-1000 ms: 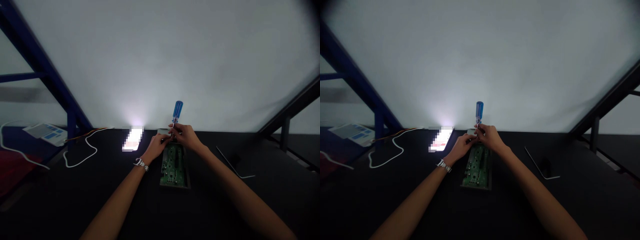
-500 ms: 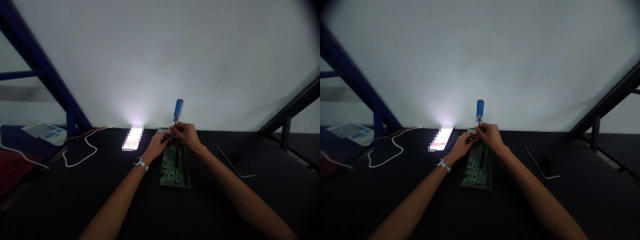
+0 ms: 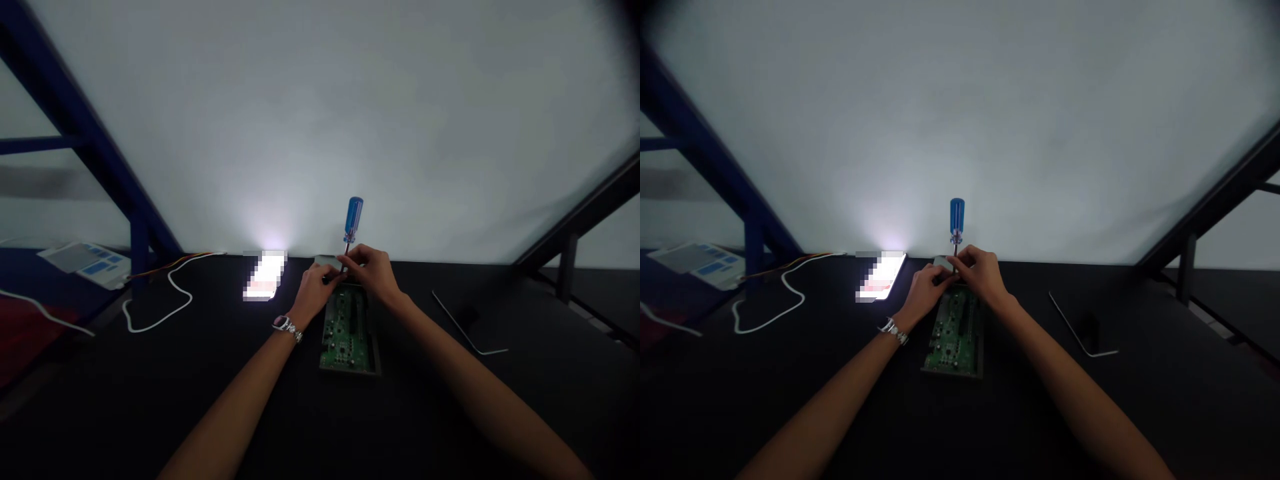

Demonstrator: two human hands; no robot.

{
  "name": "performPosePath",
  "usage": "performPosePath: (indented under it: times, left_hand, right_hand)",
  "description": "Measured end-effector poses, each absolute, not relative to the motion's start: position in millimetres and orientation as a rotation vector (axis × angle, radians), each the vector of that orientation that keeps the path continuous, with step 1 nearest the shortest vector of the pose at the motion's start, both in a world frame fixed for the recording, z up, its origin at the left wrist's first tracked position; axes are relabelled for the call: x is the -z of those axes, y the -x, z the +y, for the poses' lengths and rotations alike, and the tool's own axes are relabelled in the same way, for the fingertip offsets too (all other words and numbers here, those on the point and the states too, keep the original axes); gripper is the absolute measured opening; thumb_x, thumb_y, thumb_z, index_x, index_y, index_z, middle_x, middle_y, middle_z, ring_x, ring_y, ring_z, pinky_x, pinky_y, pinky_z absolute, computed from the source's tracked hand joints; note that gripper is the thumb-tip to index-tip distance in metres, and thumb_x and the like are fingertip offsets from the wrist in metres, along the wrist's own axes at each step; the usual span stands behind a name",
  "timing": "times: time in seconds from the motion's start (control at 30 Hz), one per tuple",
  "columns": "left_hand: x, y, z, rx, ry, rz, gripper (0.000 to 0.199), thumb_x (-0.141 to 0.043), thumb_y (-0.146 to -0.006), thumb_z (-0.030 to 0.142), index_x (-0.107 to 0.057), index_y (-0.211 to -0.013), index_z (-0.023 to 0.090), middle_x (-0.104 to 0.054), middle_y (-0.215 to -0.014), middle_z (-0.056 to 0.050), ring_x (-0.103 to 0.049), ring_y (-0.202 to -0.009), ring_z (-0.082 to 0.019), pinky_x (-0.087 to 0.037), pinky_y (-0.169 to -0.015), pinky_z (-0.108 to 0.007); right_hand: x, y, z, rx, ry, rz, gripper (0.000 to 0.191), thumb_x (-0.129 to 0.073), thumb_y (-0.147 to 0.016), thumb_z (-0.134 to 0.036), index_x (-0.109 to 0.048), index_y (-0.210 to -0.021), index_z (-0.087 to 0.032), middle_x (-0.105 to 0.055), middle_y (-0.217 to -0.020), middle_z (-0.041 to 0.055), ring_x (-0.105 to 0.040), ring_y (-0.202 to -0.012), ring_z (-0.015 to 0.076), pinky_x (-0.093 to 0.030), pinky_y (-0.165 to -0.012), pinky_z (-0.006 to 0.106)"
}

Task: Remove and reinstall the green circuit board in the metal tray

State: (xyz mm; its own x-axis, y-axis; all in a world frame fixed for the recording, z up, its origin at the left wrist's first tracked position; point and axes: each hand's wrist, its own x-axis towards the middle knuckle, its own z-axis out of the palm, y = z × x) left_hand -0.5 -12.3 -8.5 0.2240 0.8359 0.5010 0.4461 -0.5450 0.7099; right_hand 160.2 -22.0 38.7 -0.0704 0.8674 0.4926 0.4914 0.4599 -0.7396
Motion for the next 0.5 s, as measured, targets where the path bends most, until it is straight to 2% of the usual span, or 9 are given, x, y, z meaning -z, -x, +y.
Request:
performPosePath:
  times: [0.07,0.27,0.4,0.5]
  left_hand:
    - [8.4,0.8,-12.5,-1.267,-2.099,1.176,0.012,-0.069,-0.085,0.032,-0.072,-0.083,0.02,-0.067,-0.078,-0.003,-0.059,-0.084,-0.02,-0.048,-0.075,-0.031]
    - [13.5,8.3,-10.1,-1.157,-2.207,1.016,0.02,-0.058,-0.092,0.025,-0.07,-0.107,0.022,-0.07,-0.095,-0.005,-0.059,-0.092,-0.021,-0.048,-0.083,-0.035]
    - [15.8,9.9,-8.8,-1.156,-2.171,1.026,0.018,-0.057,-0.092,0.024,-0.072,-0.103,0.023,-0.069,-0.092,-0.004,-0.061,-0.088,-0.019,-0.048,-0.081,-0.033]
    - [15.5,8.3,-9.2,-1.203,-2.129,1.072,0.016,-0.061,-0.09,0.029,-0.072,-0.098,0.022,-0.069,-0.088,-0.003,-0.061,-0.084,-0.018,-0.048,-0.077,-0.031]
  right_hand:
    - [-39.1,-160.6,-21.4,-0.434,1.159,-1.75,0.029,-0.062,-0.086,-0.046,-0.065,-0.077,-0.018,-0.071,-0.068,0.0034,-0.066,-0.062,0.0167,-0.05,-0.06,0.027]
    - [-40.5,-160.5,-22.1,-0.441,1.131,-1.87,0.02,-0.054,-0.092,-0.036,-0.065,-0.089,-0.019,-0.071,-0.073,0.0028,-0.067,-0.064,0.0169,-0.051,-0.062,0.028]
    - [-40.3,-160.3,-24.3,-0.543,1.089,-1.861,0.022,-0.049,-0.094,-0.033,-0.064,-0.103,-0.019,-0.072,-0.085,0.0052,-0.066,-0.061,0.0148,-0.052,-0.061,0.028]
    - [-41.3,-159.4,-24.5,-0.549,1.093,-1.803,0.028,-0.056,-0.09,-0.038,-0.062,-0.11,-0.019,-0.072,-0.091,0.0062,-0.067,-0.063,0.0154,-0.053,-0.06,0.028]
